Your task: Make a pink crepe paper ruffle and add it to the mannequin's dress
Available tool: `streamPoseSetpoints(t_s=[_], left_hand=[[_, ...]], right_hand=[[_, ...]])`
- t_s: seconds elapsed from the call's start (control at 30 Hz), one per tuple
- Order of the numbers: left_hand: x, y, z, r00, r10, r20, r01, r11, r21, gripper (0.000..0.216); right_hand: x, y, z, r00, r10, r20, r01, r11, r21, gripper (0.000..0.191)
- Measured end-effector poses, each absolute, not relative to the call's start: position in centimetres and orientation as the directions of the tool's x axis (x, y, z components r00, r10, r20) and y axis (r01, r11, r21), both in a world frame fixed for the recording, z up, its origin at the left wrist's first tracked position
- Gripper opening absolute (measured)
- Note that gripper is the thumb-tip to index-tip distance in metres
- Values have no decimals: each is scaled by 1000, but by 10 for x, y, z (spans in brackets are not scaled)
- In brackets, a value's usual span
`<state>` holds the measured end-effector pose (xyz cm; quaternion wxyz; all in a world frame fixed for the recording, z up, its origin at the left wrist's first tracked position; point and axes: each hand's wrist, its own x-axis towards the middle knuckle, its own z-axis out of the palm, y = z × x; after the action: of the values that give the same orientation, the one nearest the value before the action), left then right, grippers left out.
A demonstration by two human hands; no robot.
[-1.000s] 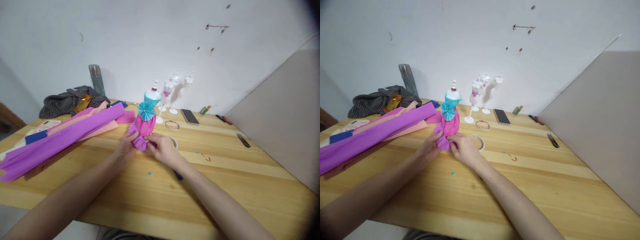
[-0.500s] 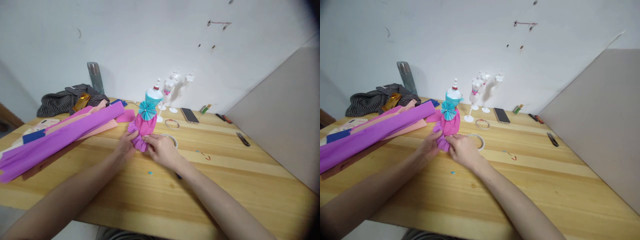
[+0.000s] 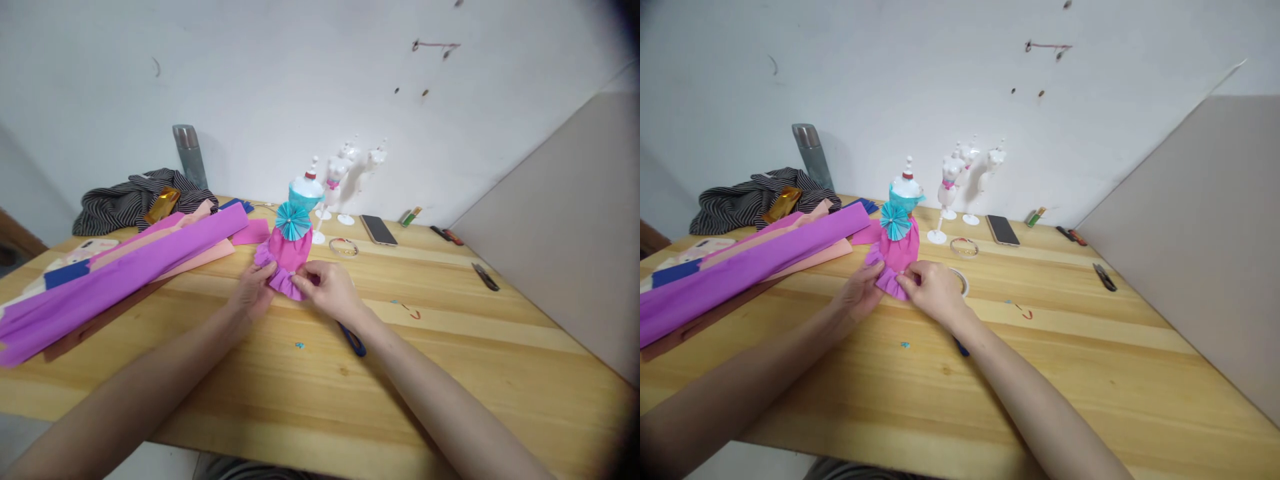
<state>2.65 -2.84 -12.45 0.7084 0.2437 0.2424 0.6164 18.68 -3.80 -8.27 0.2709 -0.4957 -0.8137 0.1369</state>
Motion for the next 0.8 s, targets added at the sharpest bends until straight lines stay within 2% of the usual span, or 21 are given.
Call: streamPoseSetpoints(t_s=[0.13, 0.3, 0.47, 0.8], left_hand=[[28, -29, -124, 124, 992, -26, -756, 111, 645, 26], [29, -30, -122, 126, 992, -14, -756, 105, 646, 23], [30, -33, -116, 148, 989, 27, -752, 95, 653, 36], [33, -35, -115, 152, 987, 53, -727, 75, 683, 47]], right_hand=[[187, -33, -86, -325, 883, 338, 749, 458, -478, 21], [187, -32, -88, -347, 838, 420, 767, 512, -386, 20], [187, -33, -89, -360, 805, 471, 778, 538, -325, 18], [187, -35, -86, -358, 803, 476, 807, 523, -275, 18]])
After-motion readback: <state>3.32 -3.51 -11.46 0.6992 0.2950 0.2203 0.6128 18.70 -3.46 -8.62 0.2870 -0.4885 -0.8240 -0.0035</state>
